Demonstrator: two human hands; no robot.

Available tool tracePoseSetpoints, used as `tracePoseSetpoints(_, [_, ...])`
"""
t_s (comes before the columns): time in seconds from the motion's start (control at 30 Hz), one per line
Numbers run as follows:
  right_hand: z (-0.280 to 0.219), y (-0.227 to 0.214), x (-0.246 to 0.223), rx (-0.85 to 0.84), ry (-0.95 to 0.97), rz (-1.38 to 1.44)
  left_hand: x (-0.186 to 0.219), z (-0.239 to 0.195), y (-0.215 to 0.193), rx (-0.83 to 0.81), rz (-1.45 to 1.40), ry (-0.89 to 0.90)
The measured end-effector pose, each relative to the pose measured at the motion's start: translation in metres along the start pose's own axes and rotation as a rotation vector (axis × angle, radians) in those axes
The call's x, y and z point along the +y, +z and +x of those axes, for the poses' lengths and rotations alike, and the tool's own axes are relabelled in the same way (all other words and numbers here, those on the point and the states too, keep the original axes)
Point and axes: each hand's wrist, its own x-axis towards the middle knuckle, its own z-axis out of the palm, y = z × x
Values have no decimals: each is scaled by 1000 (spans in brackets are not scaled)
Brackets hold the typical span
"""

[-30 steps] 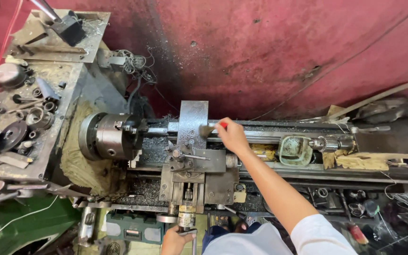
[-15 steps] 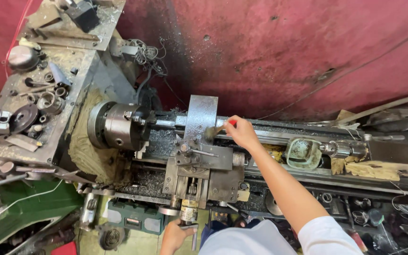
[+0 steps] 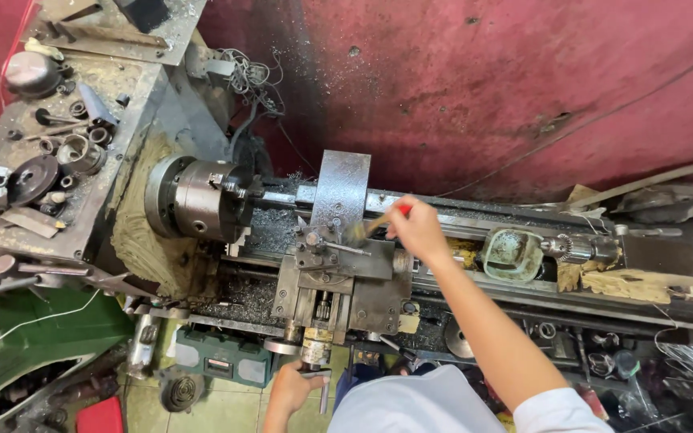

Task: Operating a manual lathe to machine a metal part while applying lubricant with a brush

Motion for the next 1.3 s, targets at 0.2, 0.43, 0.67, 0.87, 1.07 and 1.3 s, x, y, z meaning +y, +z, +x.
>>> tracePoseSetpoints(0.2, [-19, -18, 6, 85, -33, -116, -25, 30, 10, 49, 34, 70])
tracePoseSetpoints(0.43, [-45, -4, -2, 141, -98, -79, -41, 60, 14, 74, 66, 39])
tracePoseSetpoints(0.67, [-58, -20, 9, 86, -3, -58, -20, 34, 7, 27, -26, -14])
tracePoseSetpoints(0.87, [-50, -57, 59, 320, 34, 74, -48, 71, 20, 38, -80, 51])
tracePoseSetpoints(1.07, [-80, -106, 101, 621, 185, 299, -60, 107, 27, 77, -116, -108])
tracePoseSetpoints(1.3, [-115, -103, 195, 782, 365, 687, -52, 97, 13, 26, 30, -73])
